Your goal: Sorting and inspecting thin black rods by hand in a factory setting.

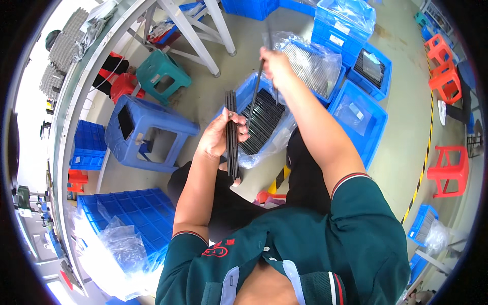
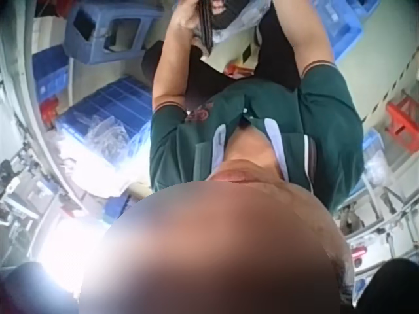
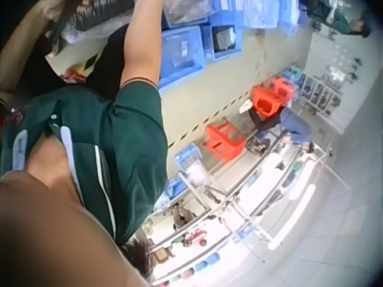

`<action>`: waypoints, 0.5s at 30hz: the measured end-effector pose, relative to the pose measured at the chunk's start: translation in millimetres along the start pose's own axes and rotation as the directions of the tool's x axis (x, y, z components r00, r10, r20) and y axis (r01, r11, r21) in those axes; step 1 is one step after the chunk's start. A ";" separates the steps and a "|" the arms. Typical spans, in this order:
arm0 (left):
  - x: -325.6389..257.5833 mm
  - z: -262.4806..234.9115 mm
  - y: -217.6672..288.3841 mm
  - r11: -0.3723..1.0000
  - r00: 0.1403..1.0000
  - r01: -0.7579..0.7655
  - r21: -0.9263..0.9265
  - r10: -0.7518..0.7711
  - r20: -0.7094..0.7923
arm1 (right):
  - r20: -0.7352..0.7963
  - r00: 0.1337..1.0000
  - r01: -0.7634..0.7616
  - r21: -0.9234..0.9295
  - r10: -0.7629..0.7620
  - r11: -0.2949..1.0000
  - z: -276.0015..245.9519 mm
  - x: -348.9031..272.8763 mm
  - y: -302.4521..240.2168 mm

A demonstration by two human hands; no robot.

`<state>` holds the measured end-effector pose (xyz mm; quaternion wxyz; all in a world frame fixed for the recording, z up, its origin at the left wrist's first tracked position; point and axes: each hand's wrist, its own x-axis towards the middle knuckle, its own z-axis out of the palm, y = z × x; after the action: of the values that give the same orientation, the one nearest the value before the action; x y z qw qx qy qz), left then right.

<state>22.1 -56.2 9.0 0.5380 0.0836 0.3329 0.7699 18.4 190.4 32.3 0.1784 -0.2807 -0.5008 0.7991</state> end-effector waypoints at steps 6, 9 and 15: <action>11.3 6.0 3.8 0.997 0.997 -0.057 -0.052 0.060 0.050 | 0.275 0.961 0.100 -0.428 0.024 0.898 32.8 -45.2 45.8; 3.0 8.2 3.7 0.995 0.993 -0.079 -0.055 0.074 -0.089 | 0.334 0.941 0.293 -0.742 -0.046 0.603 48.1 -65.7 34.0; 5.7 -10.4 11.2 0.976 0.988 -0.146 -0.162 0.135 -0.078 | 0.409 0.897 0.434 -0.740 -0.169 0.514 45.5 -50.6 48.4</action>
<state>6.1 -57.8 6.4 0.4762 0.0358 0.2780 0.8335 29.2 108.8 17.8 0.0920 -0.1201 -0.8729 0.4639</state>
